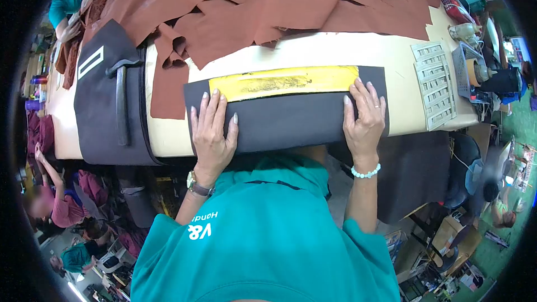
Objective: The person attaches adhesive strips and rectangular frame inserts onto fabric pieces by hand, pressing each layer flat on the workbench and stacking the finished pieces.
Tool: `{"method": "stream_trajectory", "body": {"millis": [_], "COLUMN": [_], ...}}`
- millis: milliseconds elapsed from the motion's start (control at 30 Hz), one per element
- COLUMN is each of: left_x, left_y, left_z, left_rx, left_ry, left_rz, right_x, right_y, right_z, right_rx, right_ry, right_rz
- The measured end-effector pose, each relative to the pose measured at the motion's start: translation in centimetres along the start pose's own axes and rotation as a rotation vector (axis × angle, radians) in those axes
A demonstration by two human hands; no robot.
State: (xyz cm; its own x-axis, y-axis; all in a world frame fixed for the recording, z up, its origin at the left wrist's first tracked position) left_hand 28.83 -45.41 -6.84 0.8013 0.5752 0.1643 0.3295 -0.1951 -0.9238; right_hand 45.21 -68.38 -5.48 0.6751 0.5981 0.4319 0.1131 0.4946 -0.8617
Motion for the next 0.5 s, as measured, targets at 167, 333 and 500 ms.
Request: {"method": "stream_trajectory", "body": {"millis": [167, 333, 500], "left_x": [-0.16, -0.09, -0.20], "left_y": [0.11, 0.08, 0.21], "left_z": [0.24, 0.27, 0.34], "left_rx": [-0.095, -0.117, -0.111], "left_ry": [-0.008, -0.017, -0.008], "left_rz": [-0.009, -0.001, -0.014], "right_x": [-0.61, -0.69, -0.70], "right_y": [0.38, 0.50, 0.45], "right_z": [-0.13, -0.36, -0.34], "right_rx": [-0.020, -0.017, -0.017], "right_ry": [-0.019, -0.018, -0.020], "right_rz": [-0.021, -0.029, -0.043]}}
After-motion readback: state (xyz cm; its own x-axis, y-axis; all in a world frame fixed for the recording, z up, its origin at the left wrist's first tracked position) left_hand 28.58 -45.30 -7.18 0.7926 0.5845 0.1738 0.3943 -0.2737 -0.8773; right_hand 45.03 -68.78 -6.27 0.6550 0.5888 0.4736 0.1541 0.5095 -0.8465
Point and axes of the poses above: each hand's wrist, its own x-axis towards the middle knuckle, its own y-axis out of the palm, z = x × y, the point moved 8 cm from there along x, towards the middle knuckle, and after that the axes turned 12 degrees about -y, right-handed, at the moved point
